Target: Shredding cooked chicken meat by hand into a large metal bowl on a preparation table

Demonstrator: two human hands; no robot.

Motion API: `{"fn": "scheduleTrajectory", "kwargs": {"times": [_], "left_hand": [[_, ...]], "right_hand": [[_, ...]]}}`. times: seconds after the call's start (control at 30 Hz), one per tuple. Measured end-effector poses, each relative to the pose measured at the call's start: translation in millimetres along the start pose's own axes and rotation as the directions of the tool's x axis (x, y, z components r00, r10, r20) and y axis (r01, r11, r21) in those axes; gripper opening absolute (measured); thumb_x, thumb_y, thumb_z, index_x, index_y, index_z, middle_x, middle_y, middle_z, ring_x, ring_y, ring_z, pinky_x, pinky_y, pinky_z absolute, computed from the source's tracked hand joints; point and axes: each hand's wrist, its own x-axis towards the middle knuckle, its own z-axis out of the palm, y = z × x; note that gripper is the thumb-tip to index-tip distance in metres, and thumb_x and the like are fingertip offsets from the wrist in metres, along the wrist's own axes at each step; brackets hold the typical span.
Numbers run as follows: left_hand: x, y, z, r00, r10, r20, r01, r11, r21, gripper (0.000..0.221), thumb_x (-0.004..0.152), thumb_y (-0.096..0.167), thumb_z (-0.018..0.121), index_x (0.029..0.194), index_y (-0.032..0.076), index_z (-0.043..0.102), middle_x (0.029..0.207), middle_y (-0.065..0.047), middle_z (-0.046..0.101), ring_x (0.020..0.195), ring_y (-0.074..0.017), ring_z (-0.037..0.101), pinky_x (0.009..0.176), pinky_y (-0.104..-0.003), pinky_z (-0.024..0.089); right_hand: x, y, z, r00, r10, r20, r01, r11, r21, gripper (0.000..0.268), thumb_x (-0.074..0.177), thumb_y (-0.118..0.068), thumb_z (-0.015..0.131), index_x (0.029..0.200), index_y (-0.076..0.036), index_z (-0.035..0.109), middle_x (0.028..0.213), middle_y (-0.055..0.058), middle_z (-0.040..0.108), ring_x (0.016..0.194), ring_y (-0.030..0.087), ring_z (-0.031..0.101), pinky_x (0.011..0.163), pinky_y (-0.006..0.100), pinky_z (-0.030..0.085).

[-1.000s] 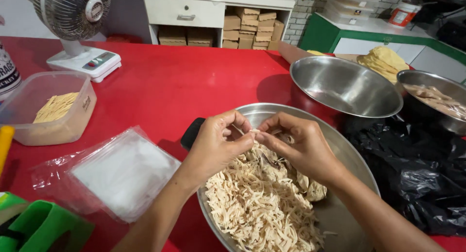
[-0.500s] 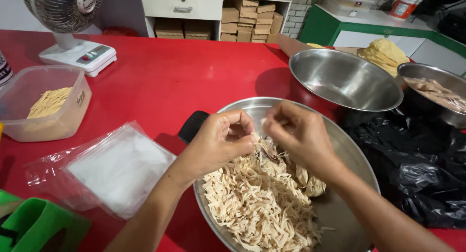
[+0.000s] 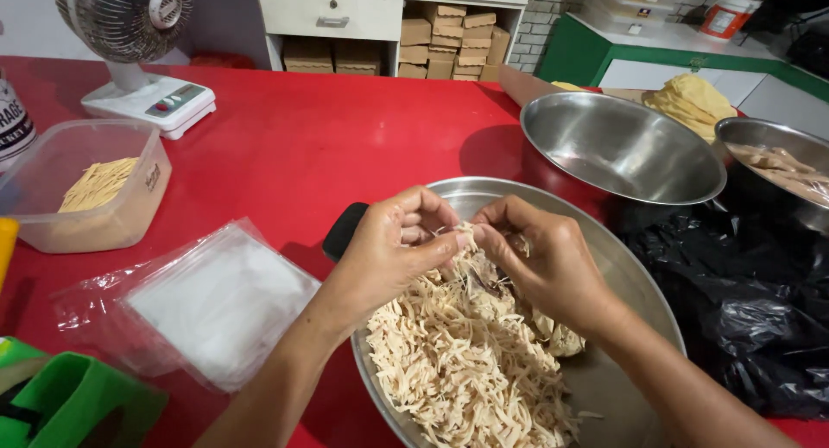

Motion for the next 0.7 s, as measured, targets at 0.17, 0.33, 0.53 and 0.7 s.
{"fn": "scheduleTrajectory", "kwargs": {"times": [0.17, 0.33, 0.53, 0.7], "left_hand": [[-2.4, 0.2, -0.7, 1.0, -0.01, -0.018, 0.011, 0.998, 0.059, 0.023, 0.083, 0.016, 0.084, 0.096, 0.001, 0.073, 0.081, -0.006, 0.07, 0.069, -0.0089, 0.069, 0.066, -0.021, 0.058], [3.4, -15.3, -2.4, 1.0, 0.029, 0.006, -0.029, 0.991, 0.132, 0.023, 0.08, 0.019, 0.089, 0.09, 0.005, 0.073, 0.077, 0.0, 0.069, 0.07, -0.0035, 0.067, 0.068, -0.017, 0.053], [-5.7, 4.9, 0.9, 0.998, -0.062, -0.005, 0.062, 0.998, 0.02, 0.022, 0.077, 0.015, 0.09, 0.088, 0.004, 0.074, 0.074, -0.002, 0.067, 0.069, -0.0076, 0.065, 0.064, -0.018, 0.052], [-1.3, -7.1, -2.3, 0.998, -0.059, -0.009, 0.059, 0.998, -0.026, 0.018, 0.08, 0.012, 0.084, 0.091, 0.003, 0.073, 0.077, -0.005, 0.067, 0.072, -0.0101, 0.069, 0.067, -0.02, 0.055]], "right_hand": [[-4.7, 1.7, 3.6, 1.0, -0.029, -0.001, 0.029, 0.998, -0.06, 0.014, 0.096, -0.021, 0.068, 0.097, -0.008, 0.073, 0.066, 0.011, 0.073, 0.061, 0.022, 0.067, 0.061, 0.035, 0.054], [-6.9, -2.1, 4.9, 0.999, -0.037, 0.009, 0.038, 0.998, -0.051, 0.015, 0.094, -0.021, 0.069, 0.093, -0.007, 0.074, 0.067, 0.011, 0.075, 0.06, 0.023, 0.07, 0.06, 0.035, 0.056], [-4.9, 13.2, 2.9, 0.996, 0.011, -0.091, -0.018, 0.997, -0.077, 0.014, 0.09, -0.023, 0.071, 0.093, -0.009, 0.074, 0.066, 0.01, 0.072, 0.06, 0.024, 0.065, 0.06, 0.036, 0.05], [-1.0, 15.2, 1.8, 0.994, 0.049, -0.096, -0.051, 0.998, -0.024, 0.014, 0.088, -0.021, 0.072, 0.094, -0.009, 0.074, 0.071, 0.012, 0.075, 0.063, 0.024, 0.066, 0.064, 0.037, 0.052]]}}
